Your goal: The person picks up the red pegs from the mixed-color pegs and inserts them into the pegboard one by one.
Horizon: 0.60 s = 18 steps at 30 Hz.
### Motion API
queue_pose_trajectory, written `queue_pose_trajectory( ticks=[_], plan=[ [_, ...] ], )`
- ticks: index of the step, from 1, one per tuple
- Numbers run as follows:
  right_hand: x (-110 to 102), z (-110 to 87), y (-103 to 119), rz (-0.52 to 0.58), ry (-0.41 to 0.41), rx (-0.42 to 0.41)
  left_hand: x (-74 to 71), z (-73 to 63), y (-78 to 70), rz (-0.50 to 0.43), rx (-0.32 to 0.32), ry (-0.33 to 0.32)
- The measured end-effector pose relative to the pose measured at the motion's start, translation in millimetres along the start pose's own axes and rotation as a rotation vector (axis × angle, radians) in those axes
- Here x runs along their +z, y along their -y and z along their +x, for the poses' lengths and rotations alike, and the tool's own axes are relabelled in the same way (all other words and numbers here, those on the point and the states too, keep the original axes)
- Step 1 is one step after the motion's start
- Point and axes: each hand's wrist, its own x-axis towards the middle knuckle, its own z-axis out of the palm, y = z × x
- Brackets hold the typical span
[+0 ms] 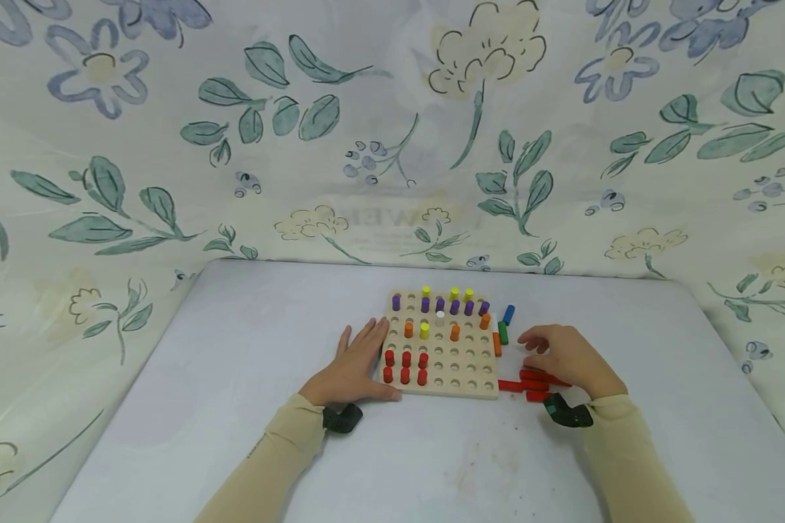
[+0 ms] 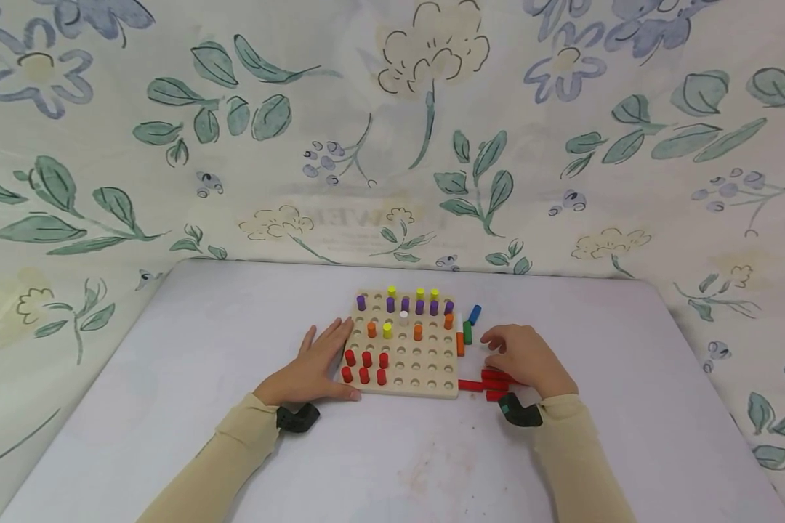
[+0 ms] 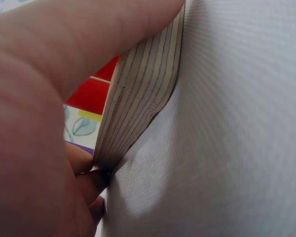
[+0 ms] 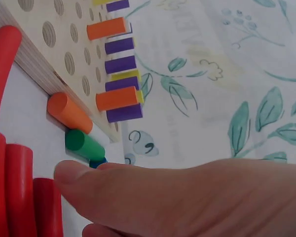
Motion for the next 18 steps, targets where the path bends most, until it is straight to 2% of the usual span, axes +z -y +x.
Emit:
queue_pose_trajectory(
  ticks=[12,18],
  plan=[
    [-1.9,0.7,-8.6,-0.008,0.030,0.041,-1.2,-0.5,-2.0,0.006,0.001,0.007],
    [-3.4,1.8,-9.4,-0.026,0.042,0.036,-2.0,-1.7,-3.1,-0.003,0.004,0.004]
  ],
)
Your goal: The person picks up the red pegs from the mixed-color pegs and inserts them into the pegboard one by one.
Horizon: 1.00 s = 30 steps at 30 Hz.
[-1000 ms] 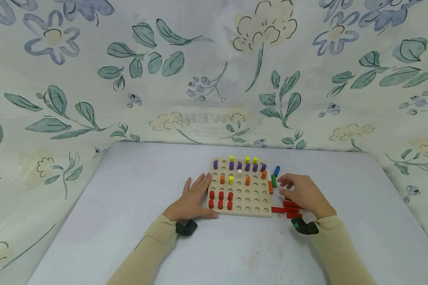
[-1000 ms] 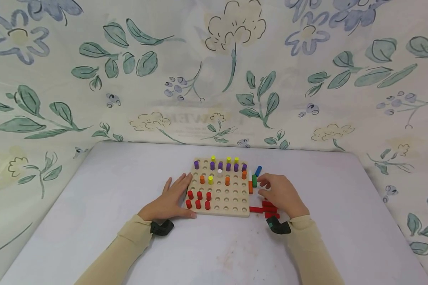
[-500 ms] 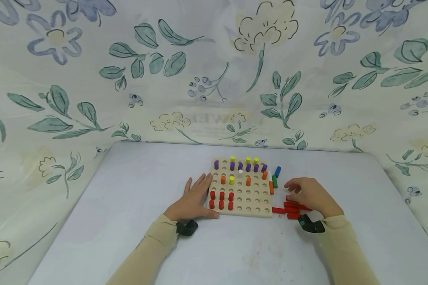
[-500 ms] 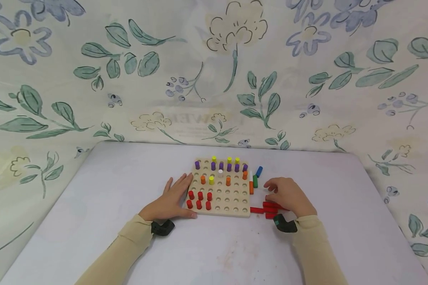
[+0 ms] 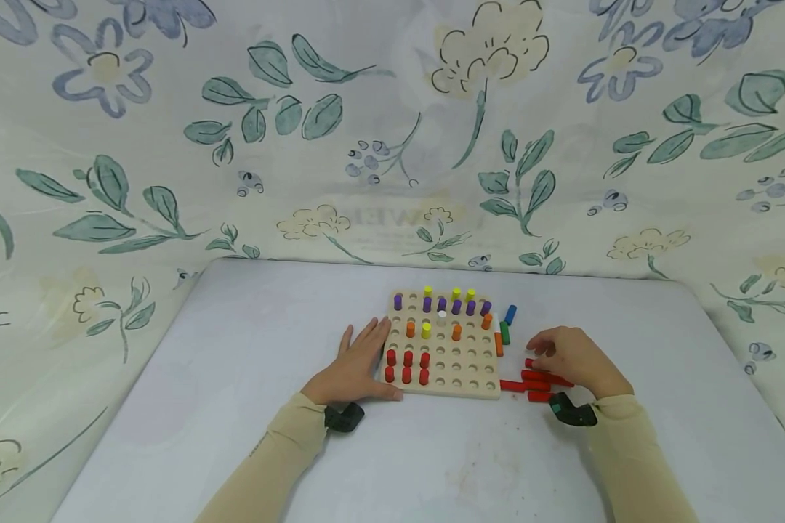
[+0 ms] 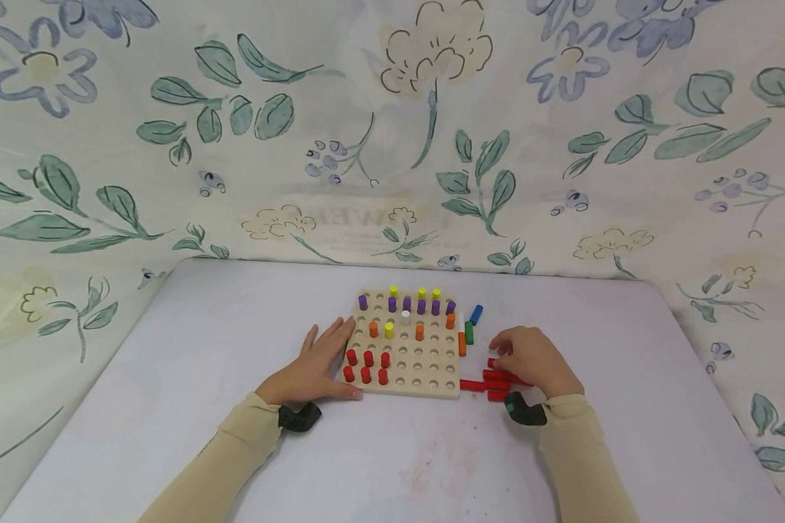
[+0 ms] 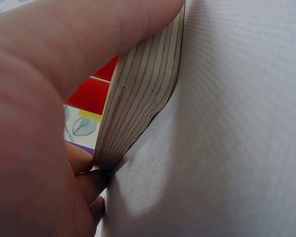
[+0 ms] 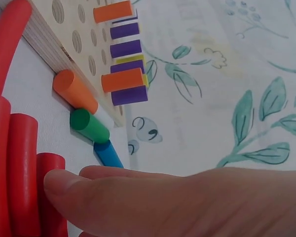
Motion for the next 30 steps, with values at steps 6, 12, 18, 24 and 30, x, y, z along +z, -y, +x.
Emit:
queue_pose_trajectory(
  ticks=[6,12,18,24,30],
  plan=[
    [0.2,-0.3,-0.3,-0.013,0.005,0.001,-1.1,-0.4,-1.0,0.007,-0.002,0.002],
    [0.1,-0.3,0.5,-0.031,0.005,0.010,-1.0,0.2,-1.2,0.010,-0.006,0.006],
    [3.2,0.3,0.8,-0.045,0.013,0.018,-1.6,-0.5,-3.2,0.004,-0.016,0.010],
    [3.2,1.6,1.0,-0.068,-0.002,0.002,-1.2,-0.6,-3.2,0.008,-0.020,0.006],
    [2.2,1.4,2.0,-0.076,-0.024,-0.001,-0.8,-0.2,-2.0,0.006,-0.013,0.005]
  ],
)
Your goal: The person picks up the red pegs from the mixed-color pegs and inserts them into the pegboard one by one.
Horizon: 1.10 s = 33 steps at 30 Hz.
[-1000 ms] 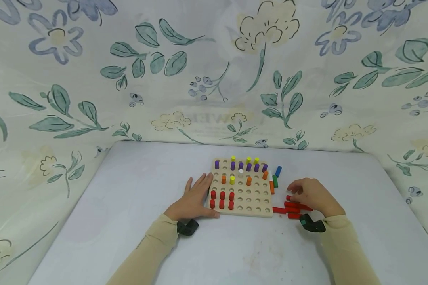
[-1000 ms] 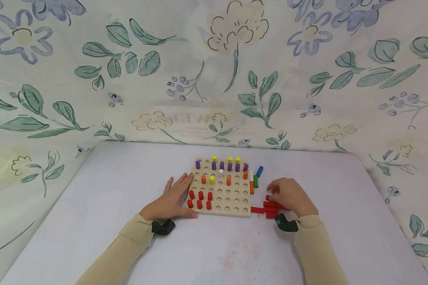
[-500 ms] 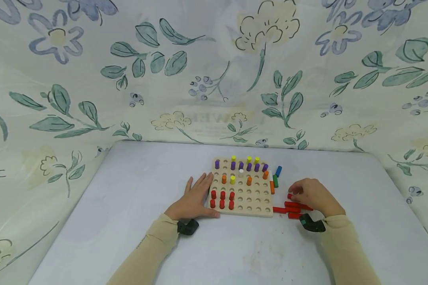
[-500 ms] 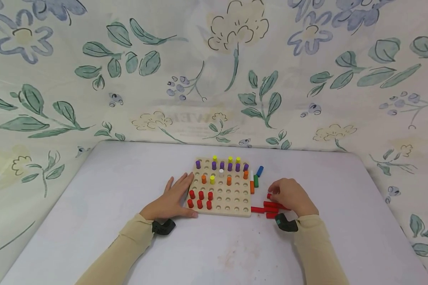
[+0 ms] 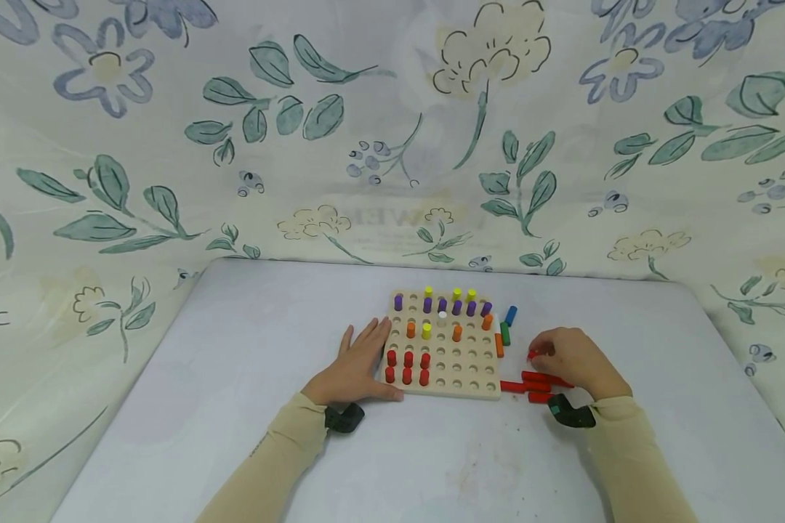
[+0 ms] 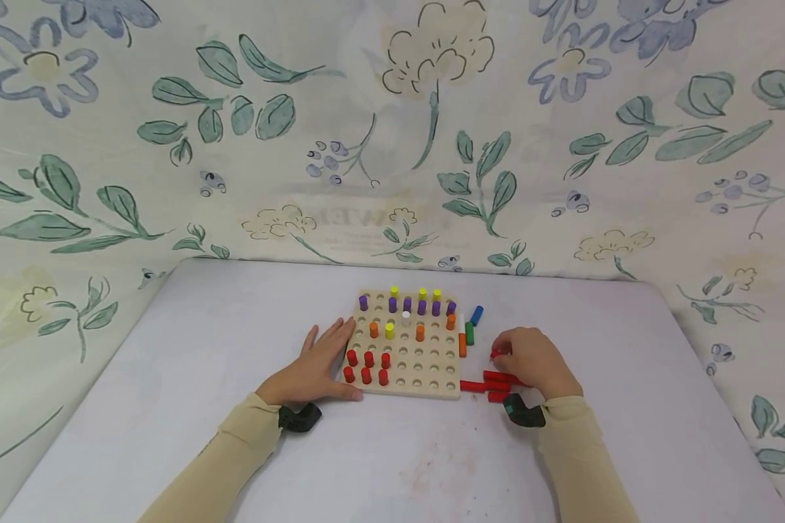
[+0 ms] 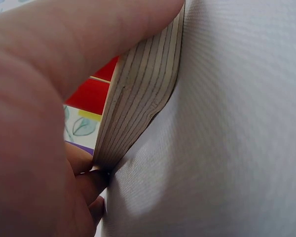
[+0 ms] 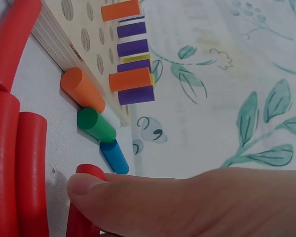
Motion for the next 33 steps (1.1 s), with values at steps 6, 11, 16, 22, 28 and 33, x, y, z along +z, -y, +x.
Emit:
queue_pose_trajectory(
  ticks=[6,11,16,22,28,33],
  plan=[
    [0.5,-0.5,1.3,0.010,-0.018,0.012,-0.1,-0.2,0.7,-0.002,0.008,0.000],
    [0.4,-1.2,5.5,0.012,-0.043,0.011,-0.4,-0.4,0.4,-0.006,0.007,0.000],
    [1.8,-1.2,9.7,0.013,-0.077,-0.009,-0.6,-0.5,0.0,-0.005,0.005,0.000],
    [2.4,0.1,11.8,0.009,-0.115,-0.008,-0.7,-0.4,-0.1,-0.008,0.007,-0.001],
    [1.9,-0.5,13.5,0.018,-0.177,-0.023,0.4,0.0,1.6,-0.010,0.008,-0.006],
    [0.4,-3.3,16.7,0.013,-0.209,-0.048,0.6,-0.2,1.3,-0.013,0.006,-0.008]
  ],
)
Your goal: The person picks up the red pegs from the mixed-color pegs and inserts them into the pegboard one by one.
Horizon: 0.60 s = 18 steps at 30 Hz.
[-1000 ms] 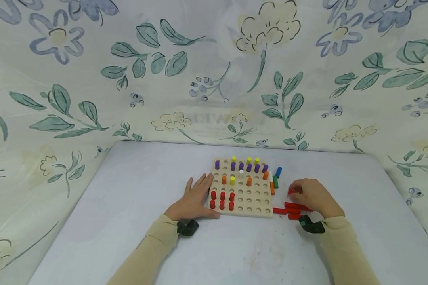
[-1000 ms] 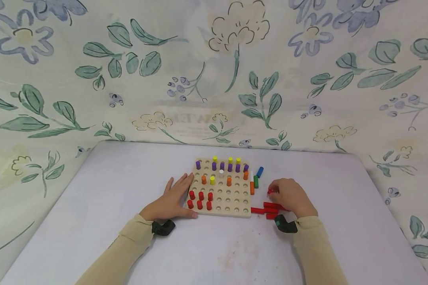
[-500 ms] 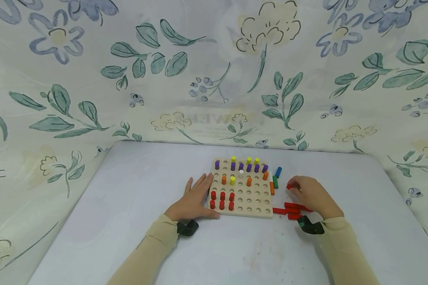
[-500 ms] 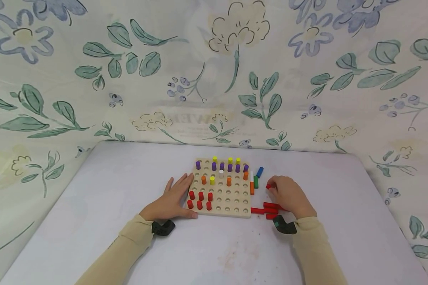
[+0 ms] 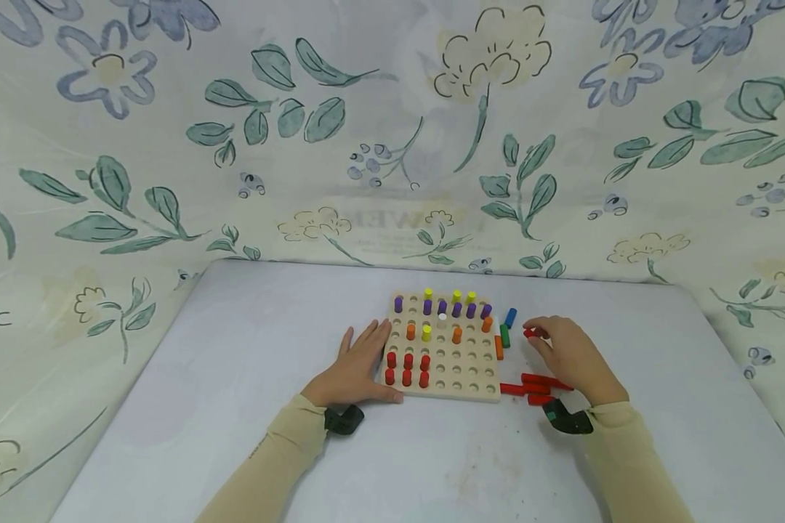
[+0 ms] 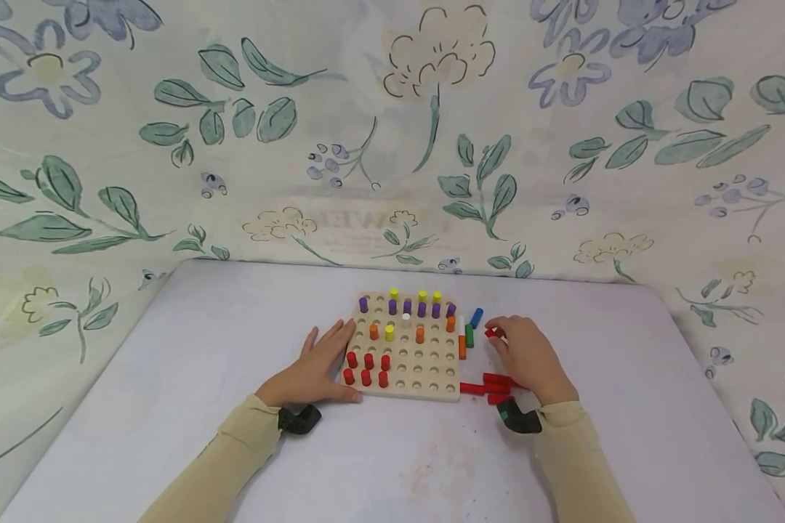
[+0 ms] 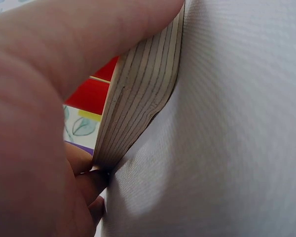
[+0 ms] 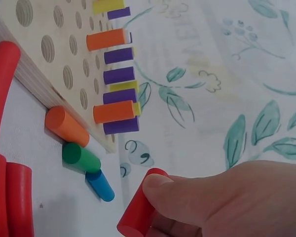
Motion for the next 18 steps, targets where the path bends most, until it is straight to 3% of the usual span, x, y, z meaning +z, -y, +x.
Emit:
queue_pose_trajectory(
  ticks=[18],
  plan=[
    [-1.3,-5.7,19.2,0.005,-0.019,-0.023,1.2,-0.8,2.1,0.000,-0.001,-0.006]
  ],
)
